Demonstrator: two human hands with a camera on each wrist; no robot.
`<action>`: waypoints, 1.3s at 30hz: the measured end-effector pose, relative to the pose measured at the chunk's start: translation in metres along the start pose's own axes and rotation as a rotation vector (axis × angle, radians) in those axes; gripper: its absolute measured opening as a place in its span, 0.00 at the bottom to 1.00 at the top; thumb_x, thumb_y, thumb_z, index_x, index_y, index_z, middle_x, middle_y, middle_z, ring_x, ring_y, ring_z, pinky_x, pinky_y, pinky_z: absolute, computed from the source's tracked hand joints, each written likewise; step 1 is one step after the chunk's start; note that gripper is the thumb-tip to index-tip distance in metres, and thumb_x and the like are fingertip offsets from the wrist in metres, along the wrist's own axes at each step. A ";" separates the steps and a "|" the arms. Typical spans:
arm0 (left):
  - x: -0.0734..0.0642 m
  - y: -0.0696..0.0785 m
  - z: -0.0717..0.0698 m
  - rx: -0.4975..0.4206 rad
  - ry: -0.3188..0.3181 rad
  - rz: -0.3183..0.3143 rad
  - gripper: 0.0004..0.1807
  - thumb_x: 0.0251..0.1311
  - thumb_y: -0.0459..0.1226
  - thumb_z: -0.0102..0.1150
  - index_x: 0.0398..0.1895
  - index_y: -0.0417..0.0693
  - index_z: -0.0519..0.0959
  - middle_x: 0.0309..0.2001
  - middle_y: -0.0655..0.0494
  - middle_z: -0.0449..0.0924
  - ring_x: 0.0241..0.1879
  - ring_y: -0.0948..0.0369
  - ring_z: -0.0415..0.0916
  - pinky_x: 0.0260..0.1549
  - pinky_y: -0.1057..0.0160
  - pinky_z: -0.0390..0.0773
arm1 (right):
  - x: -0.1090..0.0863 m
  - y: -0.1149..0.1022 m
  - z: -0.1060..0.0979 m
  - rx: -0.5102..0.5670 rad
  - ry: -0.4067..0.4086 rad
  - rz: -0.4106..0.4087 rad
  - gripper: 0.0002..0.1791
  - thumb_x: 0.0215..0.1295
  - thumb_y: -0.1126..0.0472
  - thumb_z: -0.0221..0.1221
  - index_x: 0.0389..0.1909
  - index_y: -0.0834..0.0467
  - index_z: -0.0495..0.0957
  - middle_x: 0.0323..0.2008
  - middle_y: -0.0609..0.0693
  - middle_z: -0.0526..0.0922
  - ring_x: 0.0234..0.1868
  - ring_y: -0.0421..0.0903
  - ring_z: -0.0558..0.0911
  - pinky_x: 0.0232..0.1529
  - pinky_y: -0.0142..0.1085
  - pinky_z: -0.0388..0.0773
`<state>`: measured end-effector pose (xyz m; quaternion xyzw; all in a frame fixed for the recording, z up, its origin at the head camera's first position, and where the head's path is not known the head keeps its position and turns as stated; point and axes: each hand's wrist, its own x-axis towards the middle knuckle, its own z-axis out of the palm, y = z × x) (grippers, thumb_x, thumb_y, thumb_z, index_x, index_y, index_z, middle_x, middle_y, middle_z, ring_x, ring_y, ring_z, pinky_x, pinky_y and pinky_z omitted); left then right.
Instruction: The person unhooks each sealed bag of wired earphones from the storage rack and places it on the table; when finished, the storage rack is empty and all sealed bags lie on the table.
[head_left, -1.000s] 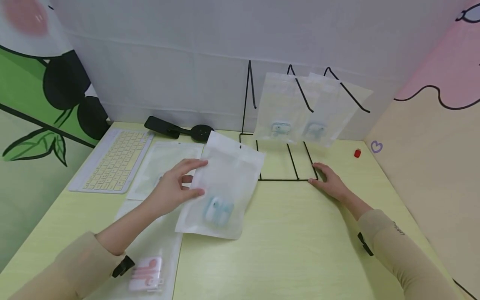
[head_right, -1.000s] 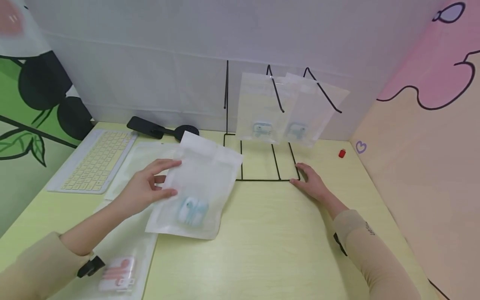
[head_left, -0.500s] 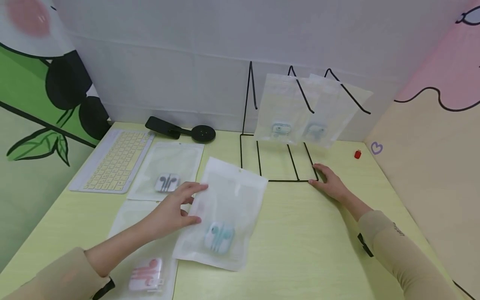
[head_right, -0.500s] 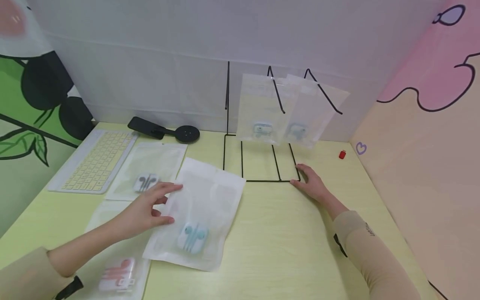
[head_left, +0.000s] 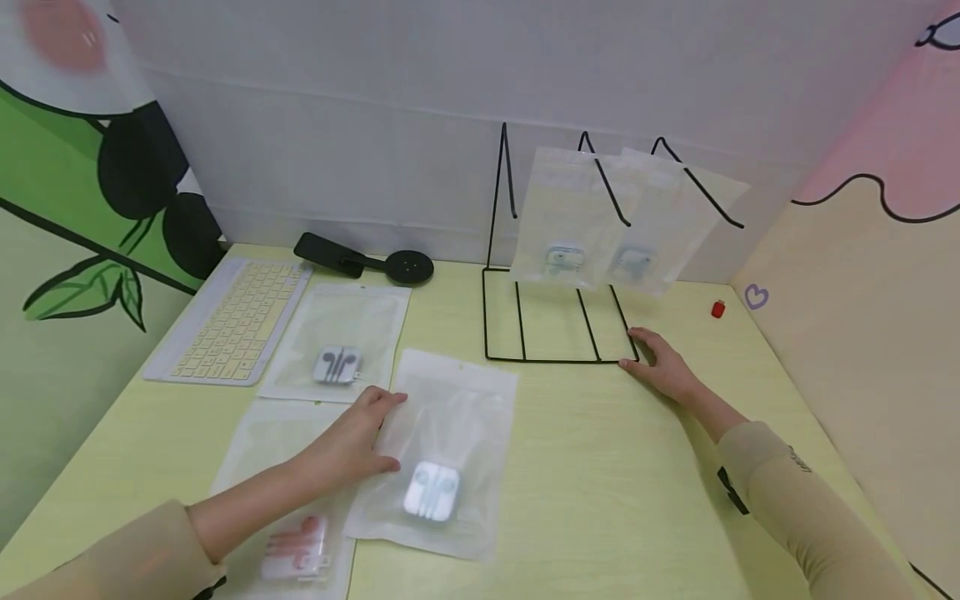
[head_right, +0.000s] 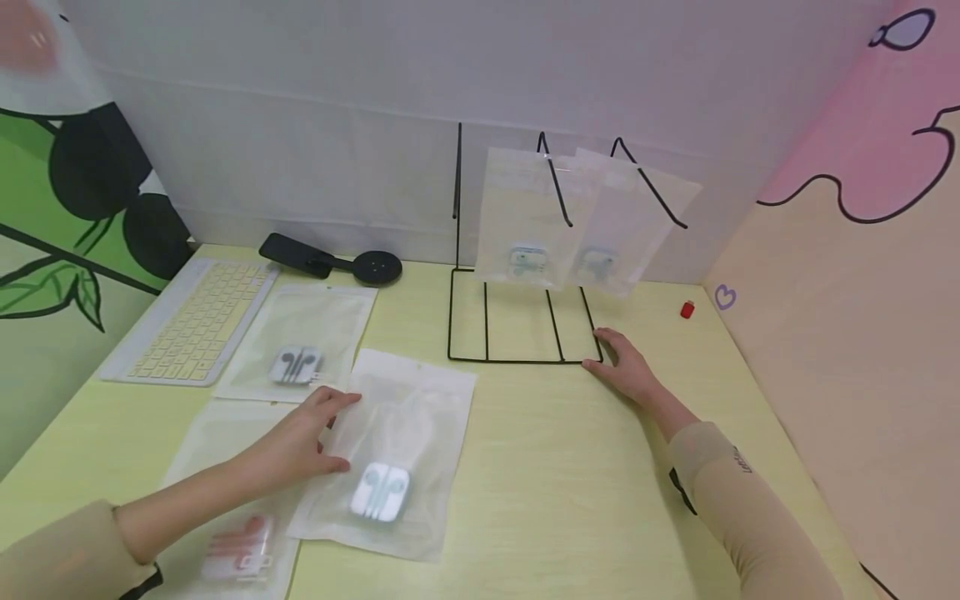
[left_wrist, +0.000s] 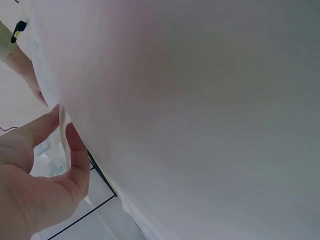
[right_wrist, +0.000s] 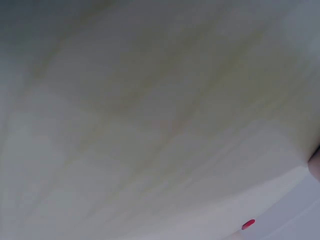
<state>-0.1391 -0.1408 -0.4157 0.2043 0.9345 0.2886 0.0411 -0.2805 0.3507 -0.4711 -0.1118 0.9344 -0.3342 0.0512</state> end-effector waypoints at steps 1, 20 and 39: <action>0.000 -0.001 0.001 0.027 -0.006 -0.006 0.45 0.34 0.33 0.78 0.61 0.34 0.68 0.51 0.45 0.68 0.41 0.57 0.73 0.42 0.58 0.77 | 0.000 0.000 0.000 -0.001 0.000 0.000 0.41 0.64 0.46 0.58 0.71 0.59 0.54 0.72 0.64 0.49 0.72 0.64 0.48 0.67 0.60 0.47; -0.004 -0.008 0.002 0.340 -0.047 0.016 0.47 0.25 0.60 0.76 0.51 0.41 0.78 0.40 0.52 0.73 0.40 0.54 0.67 0.36 0.56 0.69 | 0.000 0.000 0.000 -0.001 -0.003 -0.005 0.41 0.64 0.46 0.58 0.71 0.60 0.53 0.72 0.62 0.49 0.72 0.63 0.47 0.67 0.59 0.46; 0.027 0.029 -0.054 0.223 0.072 0.076 0.48 0.35 0.57 0.75 0.62 0.46 0.72 0.53 0.48 0.71 0.51 0.48 0.66 0.43 0.48 0.68 | -0.003 -0.005 -0.002 -0.003 -0.013 -0.002 0.41 0.64 0.46 0.58 0.71 0.60 0.53 0.72 0.63 0.49 0.72 0.64 0.47 0.67 0.60 0.46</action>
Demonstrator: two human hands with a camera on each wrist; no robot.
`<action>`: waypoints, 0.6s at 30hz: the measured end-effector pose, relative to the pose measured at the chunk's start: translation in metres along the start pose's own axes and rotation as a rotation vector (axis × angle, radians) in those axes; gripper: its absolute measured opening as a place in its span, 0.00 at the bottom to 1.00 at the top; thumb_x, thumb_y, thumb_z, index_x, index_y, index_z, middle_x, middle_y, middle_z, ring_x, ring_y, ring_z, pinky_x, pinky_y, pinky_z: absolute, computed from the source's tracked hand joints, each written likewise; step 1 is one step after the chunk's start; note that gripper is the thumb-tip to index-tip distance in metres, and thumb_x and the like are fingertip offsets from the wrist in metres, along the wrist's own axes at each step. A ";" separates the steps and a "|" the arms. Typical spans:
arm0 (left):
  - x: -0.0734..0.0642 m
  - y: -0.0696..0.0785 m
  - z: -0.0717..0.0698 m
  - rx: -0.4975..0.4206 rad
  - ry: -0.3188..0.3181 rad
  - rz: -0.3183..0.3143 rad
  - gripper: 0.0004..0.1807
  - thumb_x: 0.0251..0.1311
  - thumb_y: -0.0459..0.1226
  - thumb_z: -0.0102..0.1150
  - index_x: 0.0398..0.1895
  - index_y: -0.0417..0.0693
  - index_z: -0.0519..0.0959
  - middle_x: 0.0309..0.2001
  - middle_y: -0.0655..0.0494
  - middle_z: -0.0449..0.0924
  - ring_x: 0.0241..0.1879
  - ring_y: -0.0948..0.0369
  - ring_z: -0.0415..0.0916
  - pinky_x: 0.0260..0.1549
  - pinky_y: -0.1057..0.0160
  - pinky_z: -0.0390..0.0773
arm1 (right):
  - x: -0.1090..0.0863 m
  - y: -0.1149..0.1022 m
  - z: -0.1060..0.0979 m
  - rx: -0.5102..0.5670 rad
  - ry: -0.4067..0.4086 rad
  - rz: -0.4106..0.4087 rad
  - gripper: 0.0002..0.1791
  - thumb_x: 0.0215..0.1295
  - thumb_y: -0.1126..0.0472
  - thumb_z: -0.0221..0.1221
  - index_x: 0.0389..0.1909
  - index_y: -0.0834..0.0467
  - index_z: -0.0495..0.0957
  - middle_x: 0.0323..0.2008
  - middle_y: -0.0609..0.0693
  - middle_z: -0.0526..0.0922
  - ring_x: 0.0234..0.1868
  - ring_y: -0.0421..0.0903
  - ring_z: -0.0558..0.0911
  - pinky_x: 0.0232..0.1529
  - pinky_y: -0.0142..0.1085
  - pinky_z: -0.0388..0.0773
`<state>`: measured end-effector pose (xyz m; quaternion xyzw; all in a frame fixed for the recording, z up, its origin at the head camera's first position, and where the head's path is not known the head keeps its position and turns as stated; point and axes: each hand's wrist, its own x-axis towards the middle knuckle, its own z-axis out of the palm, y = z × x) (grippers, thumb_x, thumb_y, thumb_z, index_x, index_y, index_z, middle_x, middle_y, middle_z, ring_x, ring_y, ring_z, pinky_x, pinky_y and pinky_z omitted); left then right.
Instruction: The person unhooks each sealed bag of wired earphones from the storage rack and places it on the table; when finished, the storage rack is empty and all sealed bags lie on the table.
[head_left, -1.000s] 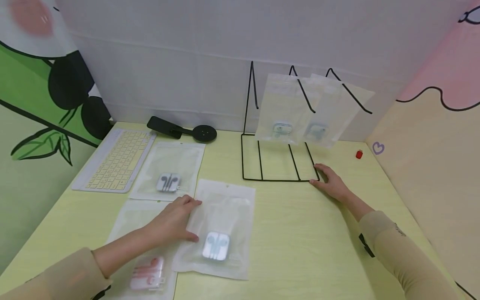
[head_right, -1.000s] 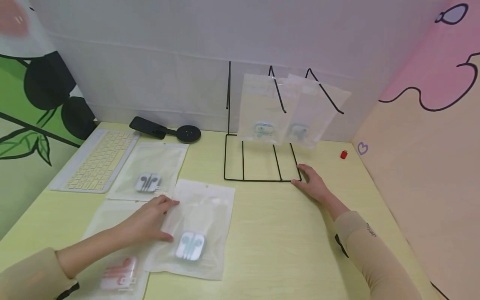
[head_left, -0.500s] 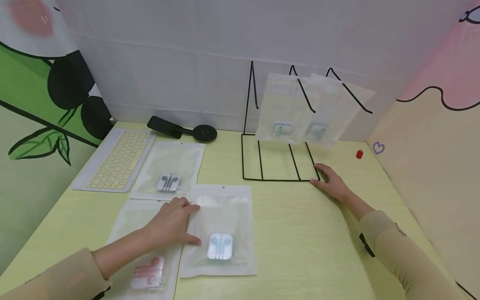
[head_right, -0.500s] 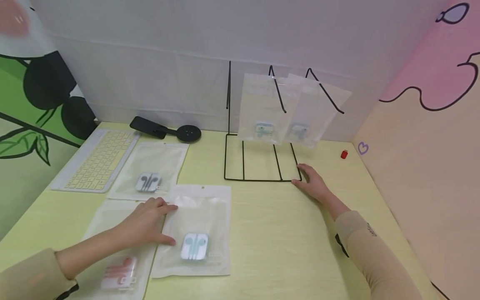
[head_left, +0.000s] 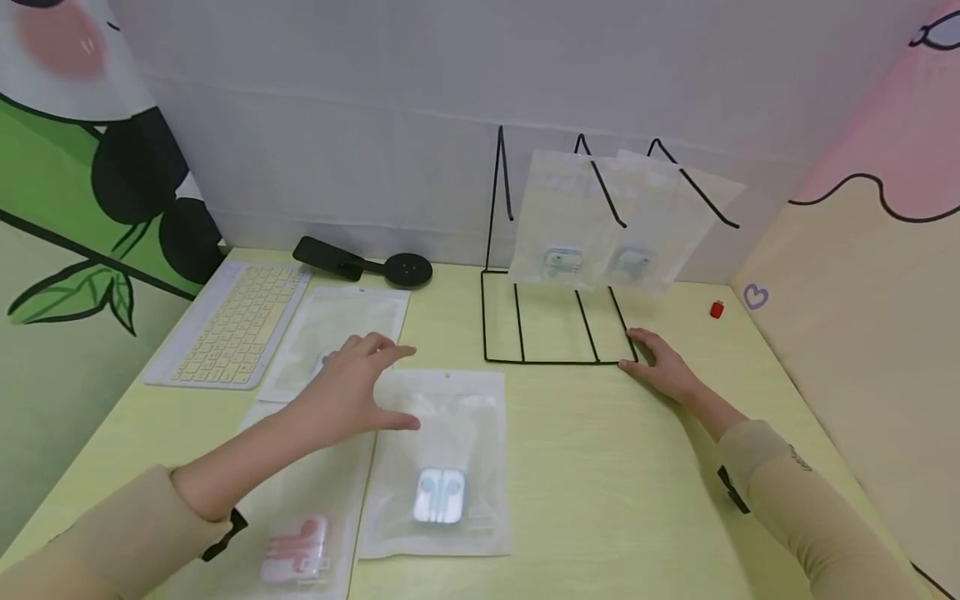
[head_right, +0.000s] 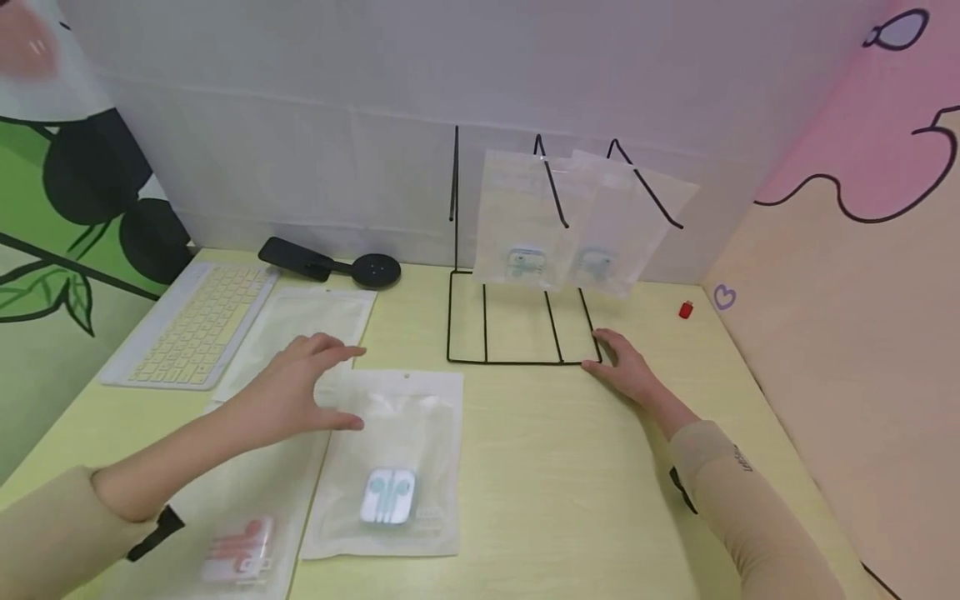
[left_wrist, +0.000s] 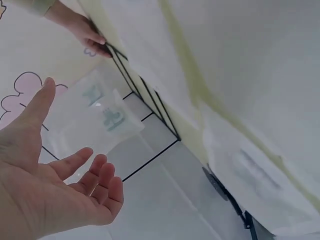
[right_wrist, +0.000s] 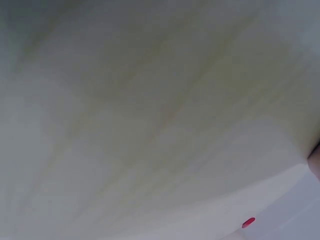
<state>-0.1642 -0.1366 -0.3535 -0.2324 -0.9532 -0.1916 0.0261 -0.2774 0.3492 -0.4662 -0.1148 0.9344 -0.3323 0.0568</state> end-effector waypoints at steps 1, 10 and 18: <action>0.005 0.002 -0.004 -0.009 0.008 0.001 0.48 0.35 0.57 0.75 0.63 0.48 0.70 0.54 0.48 0.70 0.53 0.48 0.65 0.44 0.47 0.68 | 0.000 0.000 0.000 0.002 -0.003 0.001 0.42 0.64 0.46 0.58 0.71 0.60 0.53 0.72 0.63 0.49 0.72 0.64 0.47 0.67 0.60 0.45; 0.059 0.016 -0.012 -0.193 0.080 0.043 0.49 0.39 0.56 0.73 0.68 0.57 0.63 0.68 0.52 0.59 0.68 0.48 0.53 0.61 0.38 0.54 | -0.001 -0.002 -0.005 0.017 -0.018 0.001 0.41 0.65 0.47 0.58 0.72 0.61 0.52 0.72 0.63 0.49 0.72 0.63 0.46 0.67 0.60 0.44; 0.114 0.030 0.003 -0.291 0.083 0.115 0.50 0.43 0.55 0.72 0.71 0.61 0.58 0.74 0.54 0.48 0.72 0.48 0.44 0.63 0.38 0.54 | 0.001 0.002 -0.004 0.013 -0.018 -0.004 0.41 0.65 0.47 0.58 0.71 0.60 0.53 0.72 0.62 0.50 0.72 0.62 0.47 0.68 0.59 0.45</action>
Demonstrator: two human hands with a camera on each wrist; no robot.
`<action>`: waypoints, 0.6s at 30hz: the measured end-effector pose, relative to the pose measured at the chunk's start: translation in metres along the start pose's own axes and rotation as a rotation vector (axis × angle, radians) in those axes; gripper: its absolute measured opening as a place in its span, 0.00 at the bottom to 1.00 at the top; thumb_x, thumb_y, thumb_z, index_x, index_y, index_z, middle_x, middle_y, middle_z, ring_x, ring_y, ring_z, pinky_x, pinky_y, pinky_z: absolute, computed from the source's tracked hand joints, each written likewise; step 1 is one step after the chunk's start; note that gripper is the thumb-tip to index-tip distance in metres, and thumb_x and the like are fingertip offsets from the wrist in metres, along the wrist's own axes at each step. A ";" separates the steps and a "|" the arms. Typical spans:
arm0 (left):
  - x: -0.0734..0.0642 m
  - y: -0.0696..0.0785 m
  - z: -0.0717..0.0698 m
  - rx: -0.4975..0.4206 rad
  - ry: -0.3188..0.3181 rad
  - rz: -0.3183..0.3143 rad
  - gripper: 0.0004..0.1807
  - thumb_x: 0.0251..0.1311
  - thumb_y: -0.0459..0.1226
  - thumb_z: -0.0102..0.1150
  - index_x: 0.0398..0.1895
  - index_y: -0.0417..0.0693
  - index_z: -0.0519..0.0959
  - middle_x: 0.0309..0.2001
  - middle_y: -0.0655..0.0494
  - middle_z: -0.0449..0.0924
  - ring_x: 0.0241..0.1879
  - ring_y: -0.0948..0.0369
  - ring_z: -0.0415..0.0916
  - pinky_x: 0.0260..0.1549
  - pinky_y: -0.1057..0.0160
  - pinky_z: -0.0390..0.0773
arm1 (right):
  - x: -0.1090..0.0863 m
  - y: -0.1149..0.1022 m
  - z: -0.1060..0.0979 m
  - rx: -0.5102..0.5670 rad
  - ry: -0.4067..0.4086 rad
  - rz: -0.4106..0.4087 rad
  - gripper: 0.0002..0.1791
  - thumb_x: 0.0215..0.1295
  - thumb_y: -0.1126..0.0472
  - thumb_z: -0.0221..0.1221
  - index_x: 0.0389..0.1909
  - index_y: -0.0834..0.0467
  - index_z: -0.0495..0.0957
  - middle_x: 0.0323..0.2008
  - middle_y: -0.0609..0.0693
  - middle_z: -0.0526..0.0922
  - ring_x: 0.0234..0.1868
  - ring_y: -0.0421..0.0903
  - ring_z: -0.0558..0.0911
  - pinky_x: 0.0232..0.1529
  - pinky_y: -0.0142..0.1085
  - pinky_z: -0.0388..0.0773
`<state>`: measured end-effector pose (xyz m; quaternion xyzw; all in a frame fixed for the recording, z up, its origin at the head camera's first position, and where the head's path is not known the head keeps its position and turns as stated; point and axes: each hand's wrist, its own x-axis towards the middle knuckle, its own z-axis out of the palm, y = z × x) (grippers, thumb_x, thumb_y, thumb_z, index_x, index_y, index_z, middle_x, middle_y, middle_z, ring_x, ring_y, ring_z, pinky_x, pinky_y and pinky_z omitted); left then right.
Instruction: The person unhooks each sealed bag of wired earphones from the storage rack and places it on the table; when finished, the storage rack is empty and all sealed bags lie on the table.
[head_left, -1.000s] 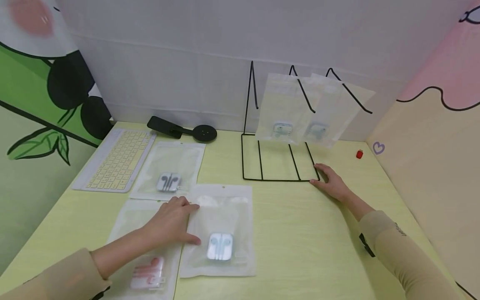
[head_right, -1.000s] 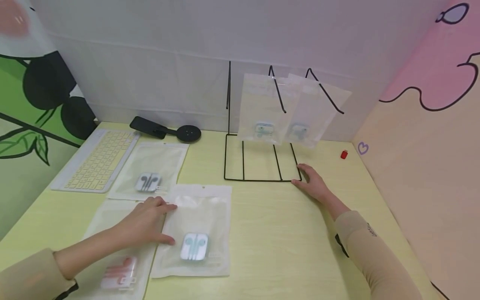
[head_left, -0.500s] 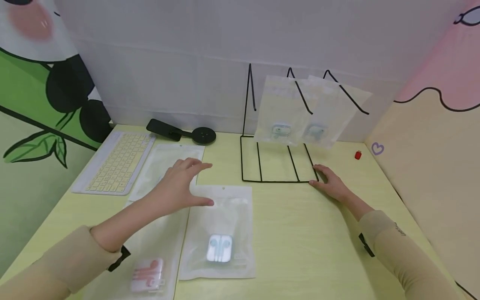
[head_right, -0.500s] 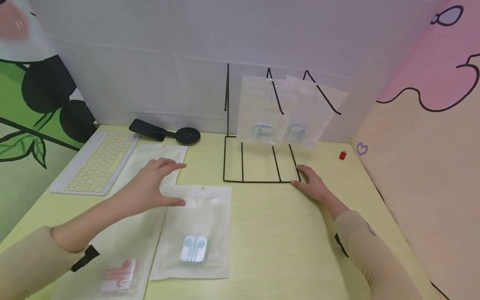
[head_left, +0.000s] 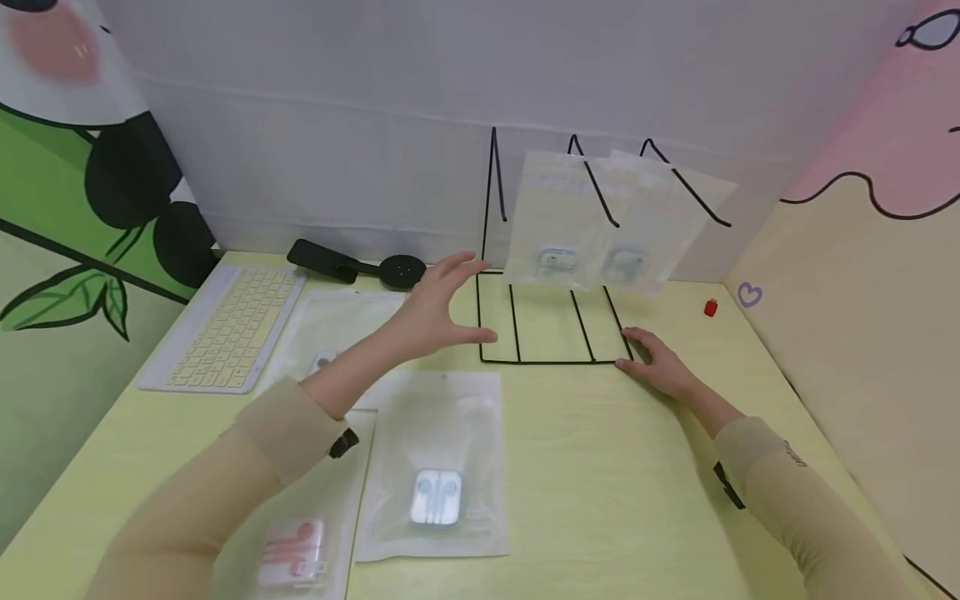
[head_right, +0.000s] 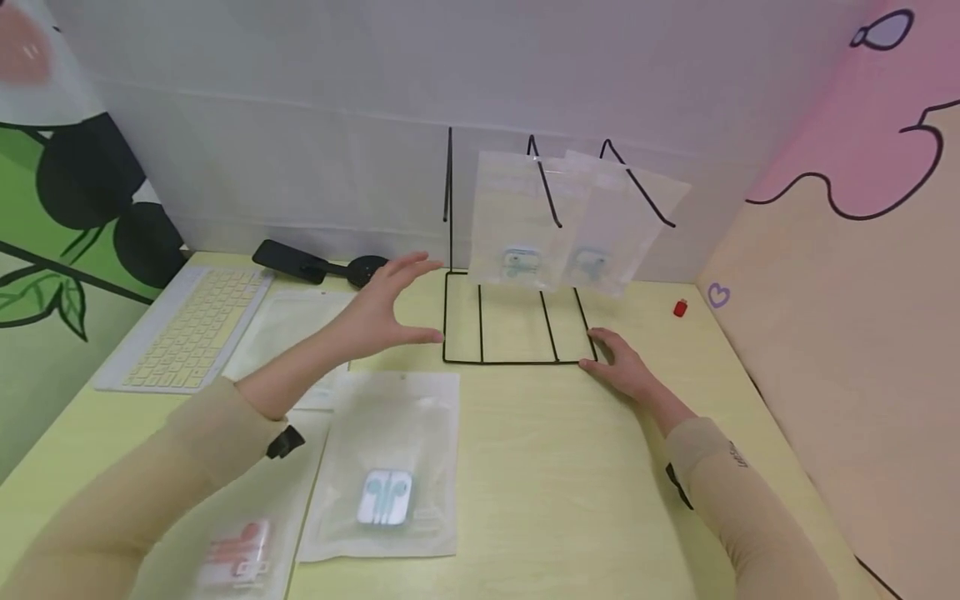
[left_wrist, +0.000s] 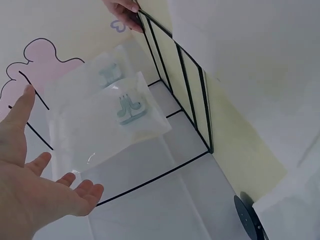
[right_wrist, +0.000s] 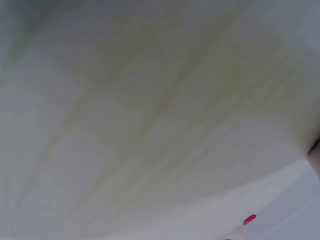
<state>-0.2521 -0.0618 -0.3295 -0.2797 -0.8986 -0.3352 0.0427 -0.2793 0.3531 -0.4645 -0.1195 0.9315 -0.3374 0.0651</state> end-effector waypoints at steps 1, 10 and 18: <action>0.006 0.000 0.002 -0.015 0.003 0.007 0.50 0.43 0.55 0.72 0.71 0.61 0.58 0.74 0.54 0.47 0.72 0.49 0.44 0.63 0.38 0.55 | 0.000 -0.001 0.000 0.000 -0.002 0.000 0.41 0.65 0.47 0.58 0.71 0.60 0.53 0.72 0.62 0.50 0.72 0.62 0.47 0.68 0.59 0.45; 0.058 -0.005 0.018 -0.068 0.024 0.054 0.50 0.45 0.54 0.71 0.72 0.64 0.55 0.75 0.55 0.39 0.74 0.51 0.36 0.66 0.42 0.52 | 0.003 -0.001 -0.003 0.007 -0.028 0.001 0.40 0.65 0.48 0.58 0.71 0.60 0.54 0.72 0.62 0.50 0.72 0.63 0.47 0.68 0.60 0.44; 0.083 -0.009 0.029 -0.108 0.012 0.009 0.50 0.47 0.52 0.71 0.72 0.68 0.54 0.75 0.49 0.37 0.74 0.49 0.34 0.66 0.40 0.50 | 0.005 0.007 -0.016 0.098 -0.054 -0.007 0.37 0.64 0.49 0.59 0.69 0.59 0.58 0.71 0.62 0.53 0.72 0.63 0.49 0.68 0.60 0.45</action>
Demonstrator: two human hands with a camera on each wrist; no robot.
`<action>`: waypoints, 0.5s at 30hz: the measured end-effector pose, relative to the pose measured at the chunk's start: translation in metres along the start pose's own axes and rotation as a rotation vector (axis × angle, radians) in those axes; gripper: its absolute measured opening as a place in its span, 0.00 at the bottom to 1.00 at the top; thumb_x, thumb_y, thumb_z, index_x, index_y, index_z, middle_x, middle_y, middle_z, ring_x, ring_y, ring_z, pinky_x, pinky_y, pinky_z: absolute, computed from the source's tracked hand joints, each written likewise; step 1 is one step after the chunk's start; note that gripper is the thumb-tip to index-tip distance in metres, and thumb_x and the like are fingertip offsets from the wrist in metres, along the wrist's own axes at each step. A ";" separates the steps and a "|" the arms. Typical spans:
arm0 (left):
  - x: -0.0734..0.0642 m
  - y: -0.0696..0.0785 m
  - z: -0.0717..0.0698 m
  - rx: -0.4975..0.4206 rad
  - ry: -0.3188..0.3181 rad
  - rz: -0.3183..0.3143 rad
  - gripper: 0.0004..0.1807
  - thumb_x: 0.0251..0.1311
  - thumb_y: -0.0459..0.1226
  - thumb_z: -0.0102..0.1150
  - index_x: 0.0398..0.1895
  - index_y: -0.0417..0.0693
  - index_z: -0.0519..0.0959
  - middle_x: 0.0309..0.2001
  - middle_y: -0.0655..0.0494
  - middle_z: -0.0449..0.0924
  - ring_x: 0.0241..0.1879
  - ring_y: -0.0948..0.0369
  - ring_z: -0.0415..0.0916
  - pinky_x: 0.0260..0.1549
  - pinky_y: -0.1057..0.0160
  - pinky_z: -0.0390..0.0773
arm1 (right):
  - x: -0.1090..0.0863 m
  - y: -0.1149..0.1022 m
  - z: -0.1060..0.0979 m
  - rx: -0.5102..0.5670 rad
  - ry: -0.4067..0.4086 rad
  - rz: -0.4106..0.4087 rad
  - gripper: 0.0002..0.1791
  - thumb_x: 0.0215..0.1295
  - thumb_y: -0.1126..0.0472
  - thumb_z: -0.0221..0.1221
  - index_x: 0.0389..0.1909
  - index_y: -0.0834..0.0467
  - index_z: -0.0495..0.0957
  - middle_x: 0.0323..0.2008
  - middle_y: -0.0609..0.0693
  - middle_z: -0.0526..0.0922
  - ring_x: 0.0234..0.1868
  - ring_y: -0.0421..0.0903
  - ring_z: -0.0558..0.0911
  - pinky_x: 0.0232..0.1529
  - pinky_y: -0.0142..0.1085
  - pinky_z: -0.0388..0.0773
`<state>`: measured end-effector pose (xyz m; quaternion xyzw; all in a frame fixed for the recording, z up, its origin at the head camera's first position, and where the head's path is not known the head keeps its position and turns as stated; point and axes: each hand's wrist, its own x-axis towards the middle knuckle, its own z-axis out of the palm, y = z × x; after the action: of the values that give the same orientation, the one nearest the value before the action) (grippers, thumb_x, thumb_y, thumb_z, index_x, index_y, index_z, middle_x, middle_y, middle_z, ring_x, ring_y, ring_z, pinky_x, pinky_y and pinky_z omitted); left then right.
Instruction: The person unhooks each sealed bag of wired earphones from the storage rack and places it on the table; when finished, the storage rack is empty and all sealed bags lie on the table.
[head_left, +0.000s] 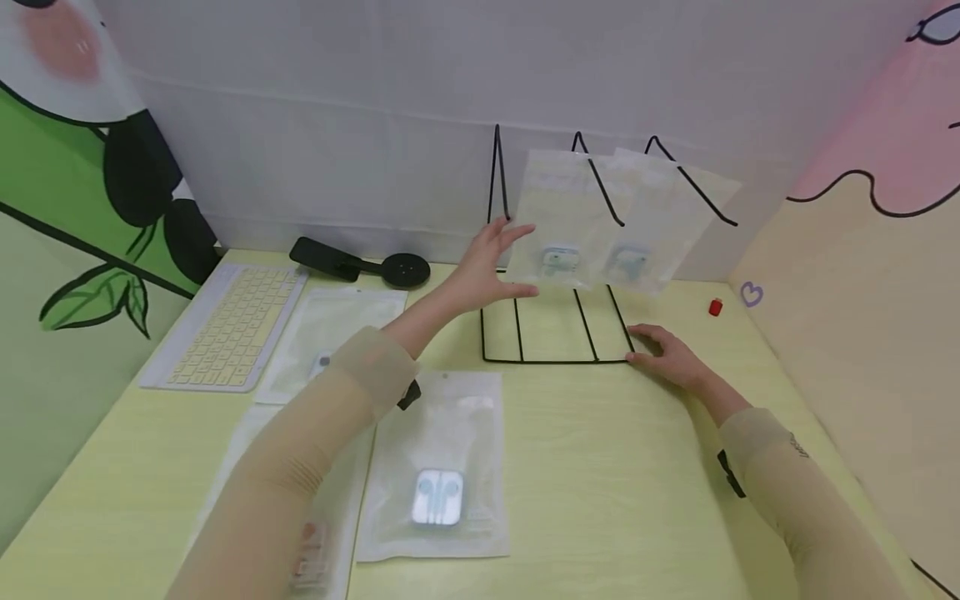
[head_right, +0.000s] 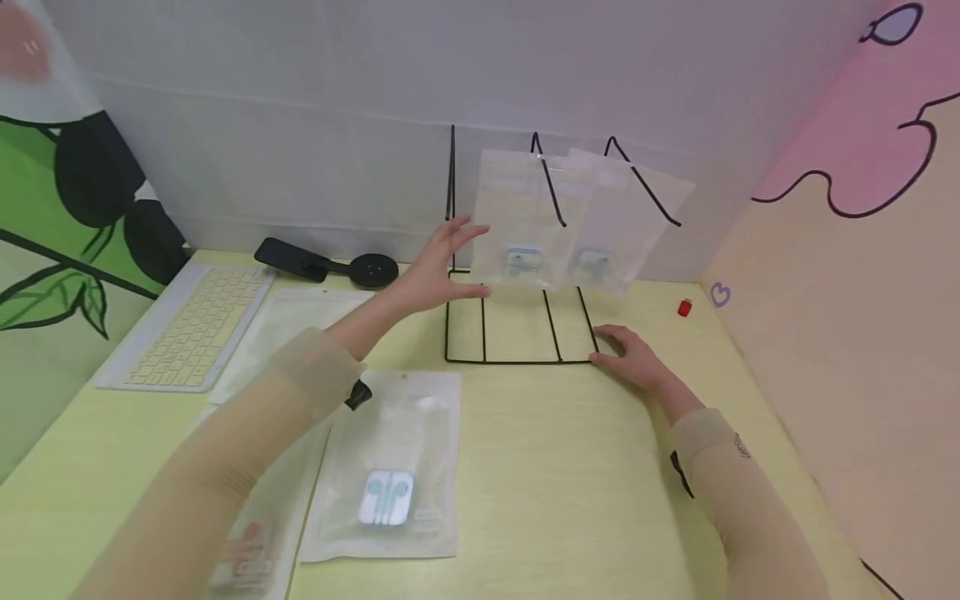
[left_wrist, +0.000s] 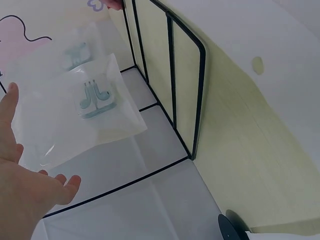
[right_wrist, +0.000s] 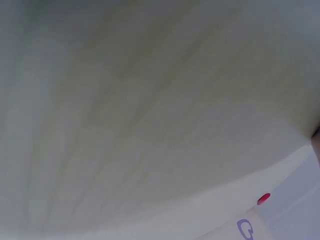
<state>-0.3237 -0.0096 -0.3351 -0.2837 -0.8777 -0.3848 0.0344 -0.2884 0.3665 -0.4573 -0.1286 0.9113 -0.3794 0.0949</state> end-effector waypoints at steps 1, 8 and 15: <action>0.003 -0.001 0.001 -0.003 0.004 -0.001 0.49 0.47 0.52 0.71 0.72 0.68 0.54 0.75 0.49 0.37 0.74 0.48 0.34 0.66 0.40 0.50 | 0.000 0.000 -0.002 0.006 -0.004 0.001 0.37 0.64 0.48 0.59 0.70 0.58 0.58 0.71 0.62 0.53 0.72 0.62 0.49 0.68 0.60 0.45; 0.018 -0.008 0.008 -0.052 0.034 0.017 0.49 0.48 0.51 0.70 0.73 0.68 0.53 0.75 0.50 0.34 0.74 0.49 0.34 0.66 0.42 0.52 | 0.001 0.006 -0.005 -0.043 -0.007 0.004 0.41 0.59 0.47 0.63 0.70 0.54 0.58 0.71 0.61 0.53 0.72 0.63 0.48 0.67 0.61 0.45; 0.031 -0.018 0.015 -0.141 0.043 0.056 0.47 0.50 0.48 0.70 0.72 0.67 0.54 0.75 0.53 0.32 0.74 0.51 0.36 0.66 0.42 0.53 | 0.006 0.007 -0.001 -0.098 -0.010 -0.017 0.43 0.57 0.47 0.65 0.71 0.53 0.56 0.74 0.61 0.45 0.74 0.61 0.40 0.66 0.64 0.40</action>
<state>-0.3571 0.0053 -0.3488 -0.3014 -0.8393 -0.4504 0.0440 -0.2959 0.3703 -0.4623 -0.1428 0.9271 -0.3346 0.0899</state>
